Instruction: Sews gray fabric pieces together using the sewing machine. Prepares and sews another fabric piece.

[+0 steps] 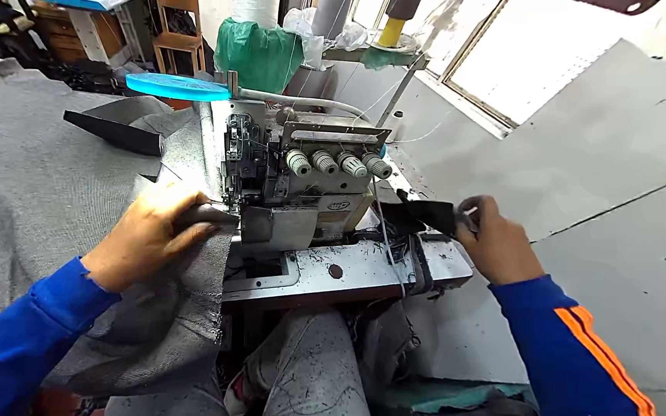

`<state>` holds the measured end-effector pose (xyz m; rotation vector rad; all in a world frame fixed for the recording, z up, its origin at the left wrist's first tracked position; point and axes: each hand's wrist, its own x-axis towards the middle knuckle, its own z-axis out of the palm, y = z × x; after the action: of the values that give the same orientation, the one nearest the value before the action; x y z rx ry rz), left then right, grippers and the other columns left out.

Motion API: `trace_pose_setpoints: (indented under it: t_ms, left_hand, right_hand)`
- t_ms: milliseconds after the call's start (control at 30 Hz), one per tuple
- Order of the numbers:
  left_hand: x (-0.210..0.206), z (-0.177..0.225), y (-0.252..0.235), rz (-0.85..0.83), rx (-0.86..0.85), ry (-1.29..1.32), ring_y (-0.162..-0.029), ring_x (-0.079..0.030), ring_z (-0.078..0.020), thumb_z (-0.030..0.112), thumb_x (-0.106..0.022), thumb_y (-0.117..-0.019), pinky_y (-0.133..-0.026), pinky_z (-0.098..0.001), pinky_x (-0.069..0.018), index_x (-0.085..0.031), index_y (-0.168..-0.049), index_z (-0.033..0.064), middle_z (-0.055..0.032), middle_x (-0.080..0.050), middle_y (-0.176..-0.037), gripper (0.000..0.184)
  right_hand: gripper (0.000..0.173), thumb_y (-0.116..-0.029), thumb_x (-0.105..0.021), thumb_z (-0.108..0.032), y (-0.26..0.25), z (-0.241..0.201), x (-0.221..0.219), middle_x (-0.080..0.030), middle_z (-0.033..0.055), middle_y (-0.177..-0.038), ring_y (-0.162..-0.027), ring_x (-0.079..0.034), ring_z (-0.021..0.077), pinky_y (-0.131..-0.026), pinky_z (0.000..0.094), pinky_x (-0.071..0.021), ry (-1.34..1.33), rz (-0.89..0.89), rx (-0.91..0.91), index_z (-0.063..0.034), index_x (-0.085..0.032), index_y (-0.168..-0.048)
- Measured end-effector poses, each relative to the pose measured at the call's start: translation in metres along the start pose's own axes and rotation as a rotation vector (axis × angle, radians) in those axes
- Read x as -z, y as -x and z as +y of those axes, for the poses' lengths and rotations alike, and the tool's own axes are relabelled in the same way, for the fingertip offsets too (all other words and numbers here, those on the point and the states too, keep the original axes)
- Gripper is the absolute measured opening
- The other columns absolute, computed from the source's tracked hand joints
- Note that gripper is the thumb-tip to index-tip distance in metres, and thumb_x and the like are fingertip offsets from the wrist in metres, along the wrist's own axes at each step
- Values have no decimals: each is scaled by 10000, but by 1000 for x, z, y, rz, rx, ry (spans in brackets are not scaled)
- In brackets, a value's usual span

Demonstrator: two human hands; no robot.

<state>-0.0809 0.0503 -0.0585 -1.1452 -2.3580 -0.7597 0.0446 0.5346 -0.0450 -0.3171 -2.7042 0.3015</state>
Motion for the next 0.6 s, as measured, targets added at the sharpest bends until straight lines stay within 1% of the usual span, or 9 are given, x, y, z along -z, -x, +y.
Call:
trace_pose_setpoints:
  t_ms: [33,100,167,200,267,367,467,533,600]
  left_hand:
    - [7,1,-5,-1,2,89,-802,-610,-38,289,-668,-889,-732,-247,-512,-694,-969,118,49,-651,-861,191]
    - [24,10,-12,-9,-5,303,-712,-629,58,143,-733,-841,-656,-121,-534,-717,-924,106,90,-689,-797,92]
    - [40,24,-13,24,-12,388,-686,-638,60,108,-763,-845,-633,-115,-534,-754,-909,89,79,-724,-792,66]
    - [44,31,-12,61,-19,406,-673,-635,56,99,-769,-855,-621,-117,-530,-766,-902,73,63,-733,-788,54]
    - [46,45,-7,135,-28,456,-674,-639,35,49,-769,-864,-626,-128,-532,-766,-894,20,13,-738,-790,42]
    - [48,60,-3,203,-43,536,-799,-652,-24,17,-767,-859,-722,-162,-551,-756,-878,-15,-38,-714,-875,38]
    - [55,61,5,194,-14,585,-1015,-687,-119,-13,-791,-825,-866,-235,-597,-721,-843,-26,-115,-702,-1095,74]
    - [59,57,11,210,48,588,-976,-704,-115,-38,-784,-827,-845,-242,-596,-667,-854,-20,-110,-728,-1062,122]
    - [63,53,16,187,110,573,-915,-700,-87,-43,-771,-840,-809,-223,-588,-651,-893,-16,-84,-734,-1008,134]
  right_hand:
    - [405,-918,-635,56,1,-17,8,-642,323,-865,-724,-639,547,-629,730,-484,-9,40,52,83,-526,-1307]
    - [429,-870,-609,8,9,-52,18,-642,249,-889,-719,-635,405,-624,589,-518,-98,154,288,83,-569,-1290]
    - [259,-905,-600,-149,23,-99,11,-693,123,-920,-783,-649,147,-697,327,-550,-318,324,431,33,-697,-1060]
    - [204,-946,-630,-188,32,-129,2,-697,32,-934,-832,-637,21,-746,207,-540,-492,366,425,-2,-698,-992]
    - [118,-990,-654,-178,50,-198,-24,-716,-128,-954,-902,-642,-111,-810,111,-550,-819,396,357,-69,-699,-989]
    - [186,-1026,-554,-83,66,-286,-64,-746,-111,-1056,-1013,-672,-65,-909,152,-565,-1201,264,302,-63,-720,-1110]
    - [289,-1026,-464,-59,75,-329,-77,-722,-84,-1071,-988,-677,-15,-880,192,-577,-1485,-21,285,-121,-658,-1232]
    - [303,-1014,-442,-38,75,-337,-79,-697,-74,-1030,-932,-680,2,-814,189,-584,-1577,-148,297,-160,-566,-1263]
    - [267,-1009,-449,-40,74,-342,-84,-693,-86,-973,-878,-684,-6,-754,171,-584,-1586,-150,301,-180,-518,-1225]
